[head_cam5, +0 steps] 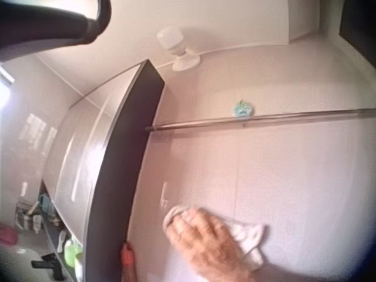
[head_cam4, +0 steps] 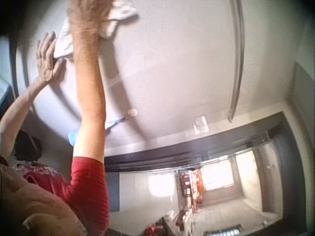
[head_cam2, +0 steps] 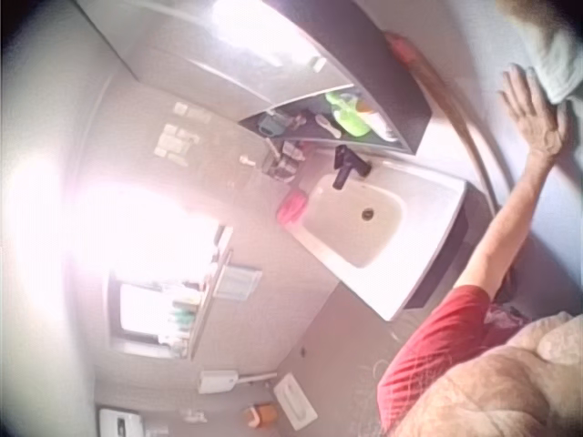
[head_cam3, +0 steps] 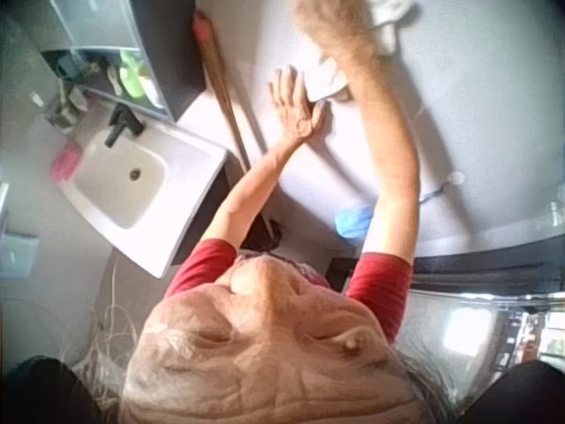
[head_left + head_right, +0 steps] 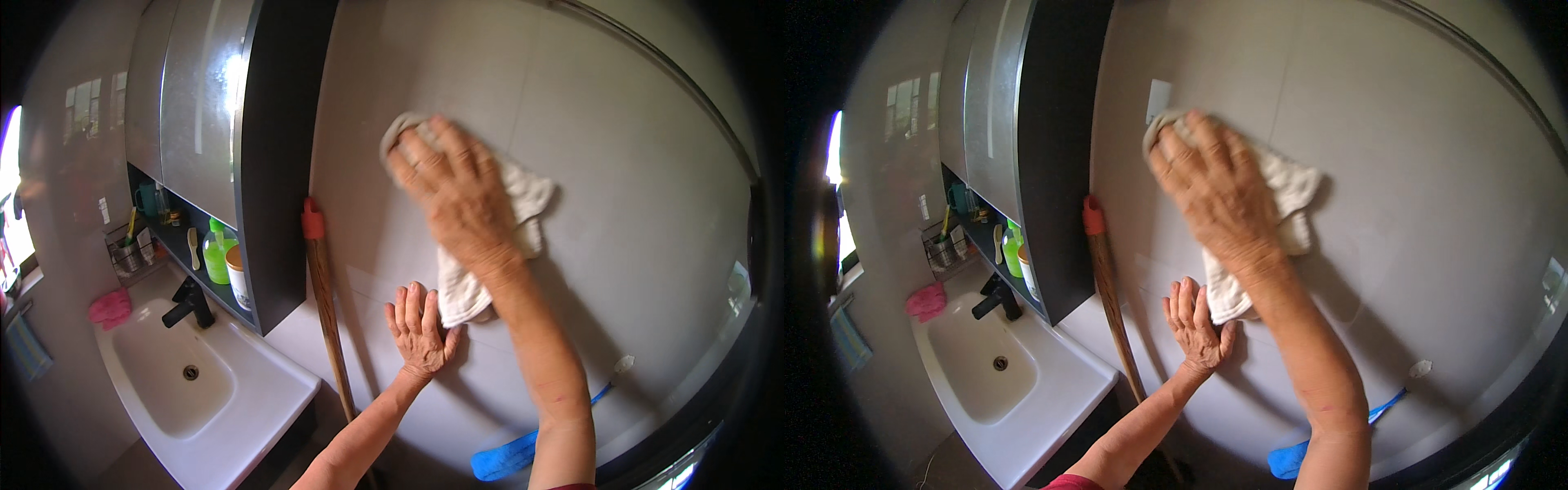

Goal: The person wipes a white wall and a dark cabinet using a white cloth. They also handle a mop, wiping its wooden handle with the cloth. The person moves between the wall and the cabinet, wiping different sections.

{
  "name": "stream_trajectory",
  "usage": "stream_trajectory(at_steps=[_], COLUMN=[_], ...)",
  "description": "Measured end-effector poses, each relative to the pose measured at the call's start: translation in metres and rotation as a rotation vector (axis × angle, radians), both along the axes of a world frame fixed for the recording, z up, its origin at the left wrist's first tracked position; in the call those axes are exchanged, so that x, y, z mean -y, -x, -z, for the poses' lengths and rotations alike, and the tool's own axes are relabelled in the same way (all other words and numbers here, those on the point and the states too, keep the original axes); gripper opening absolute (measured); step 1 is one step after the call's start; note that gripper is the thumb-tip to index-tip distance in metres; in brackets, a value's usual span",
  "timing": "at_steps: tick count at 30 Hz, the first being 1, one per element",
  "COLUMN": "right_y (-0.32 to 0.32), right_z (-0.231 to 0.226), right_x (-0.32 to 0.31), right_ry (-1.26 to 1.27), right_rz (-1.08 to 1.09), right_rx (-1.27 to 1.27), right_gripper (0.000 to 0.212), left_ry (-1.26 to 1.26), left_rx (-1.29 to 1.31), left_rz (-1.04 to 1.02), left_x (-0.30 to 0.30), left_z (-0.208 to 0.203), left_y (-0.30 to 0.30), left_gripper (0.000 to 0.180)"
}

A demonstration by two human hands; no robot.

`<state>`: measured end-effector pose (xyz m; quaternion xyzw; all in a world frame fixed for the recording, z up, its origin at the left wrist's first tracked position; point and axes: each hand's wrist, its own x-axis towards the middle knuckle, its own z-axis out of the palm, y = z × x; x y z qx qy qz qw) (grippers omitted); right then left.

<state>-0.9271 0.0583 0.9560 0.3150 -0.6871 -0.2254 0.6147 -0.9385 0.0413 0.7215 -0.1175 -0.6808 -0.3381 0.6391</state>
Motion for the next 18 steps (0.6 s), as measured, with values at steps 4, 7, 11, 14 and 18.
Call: stream_trajectory(at_steps=[4,7,11,14,18], right_y=[0.001,-0.006,-0.047,-0.072,-0.087], right_z=[0.049,0.056,0.023,0.014,0.023], right_x=[0.004,-0.012,-0.079,-0.129,-0.189], right_ry=[-0.155,-0.101,0.179,0.432,0.588], right_rz=[-0.072,-0.070,0.166,0.270,0.210], right_rx=[0.146,0.130,0.013,-0.112,-0.300], right_gripper=[0.038,0.038,0.039,0.041,0.046], left_ry=[-0.036,-0.028,-0.001,0.002,0.005], left_rx=[-0.037,-0.020,0.038,0.026,0.022], left_rz=[-0.019,-0.086,0.026,0.019,0.005], left_x=[-0.002,0.001,0.002,0.002,0.005], left_z=[0.003,0.005,-0.002,-0.002,-0.003], left_y=[0.008,0.013,0.001,0.002,0.001], left_gripper=[0.064,0.062,0.065,0.065,0.066])
